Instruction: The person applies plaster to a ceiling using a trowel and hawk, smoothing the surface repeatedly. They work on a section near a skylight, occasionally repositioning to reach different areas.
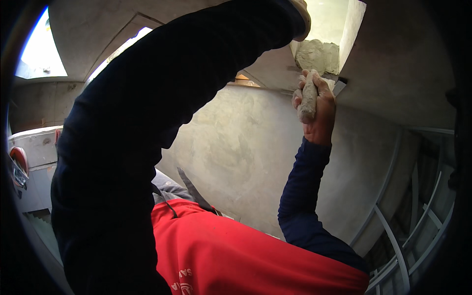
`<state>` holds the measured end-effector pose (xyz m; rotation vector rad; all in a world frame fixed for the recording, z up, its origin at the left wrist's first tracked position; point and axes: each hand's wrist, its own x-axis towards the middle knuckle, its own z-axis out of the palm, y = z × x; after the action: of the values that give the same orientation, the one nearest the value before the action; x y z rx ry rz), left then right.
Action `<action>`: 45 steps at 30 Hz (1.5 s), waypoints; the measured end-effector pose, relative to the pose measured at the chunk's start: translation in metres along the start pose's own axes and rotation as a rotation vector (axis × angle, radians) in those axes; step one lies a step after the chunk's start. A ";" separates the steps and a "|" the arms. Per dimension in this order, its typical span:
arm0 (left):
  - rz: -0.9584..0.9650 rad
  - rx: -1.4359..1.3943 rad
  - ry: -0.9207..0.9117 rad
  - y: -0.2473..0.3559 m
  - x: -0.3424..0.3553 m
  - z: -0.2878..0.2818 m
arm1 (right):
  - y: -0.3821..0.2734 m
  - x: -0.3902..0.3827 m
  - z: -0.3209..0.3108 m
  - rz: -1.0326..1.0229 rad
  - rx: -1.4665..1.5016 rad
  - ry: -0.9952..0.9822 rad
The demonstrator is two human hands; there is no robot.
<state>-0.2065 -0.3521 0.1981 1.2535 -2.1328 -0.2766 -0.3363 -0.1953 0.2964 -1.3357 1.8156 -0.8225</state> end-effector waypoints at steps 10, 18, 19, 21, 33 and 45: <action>0.057 -0.107 0.030 -0.006 0.003 0.002 | -0.003 0.005 -0.006 0.000 -0.020 0.011; -0.003 0.110 -0.172 -0.002 -0.003 -0.013 | -0.006 -0.001 -0.010 0.023 -0.001 -0.028; -0.009 0.090 -0.170 -0.002 -0.001 -0.012 | -0.006 -0.005 -0.010 -0.002 -0.024 -0.006; -0.006 0.050 -0.149 -0.004 0.002 -0.007 | -0.006 -0.009 -0.013 -0.035 -0.063 0.029; -0.017 0.025 -0.159 -0.001 0.016 -0.001 | 0.004 -0.003 -0.023 -0.004 -0.066 0.010; -0.106 0.058 -0.313 0.001 0.015 -0.017 | 0.003 -0.007 -0.021 0.047 0.022 0.006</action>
<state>-0.2021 -0.3616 0.2178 1.4376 -2.3522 -0.4870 -0.3545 -0.1865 0.3065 -1.2735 1.8302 -0.8204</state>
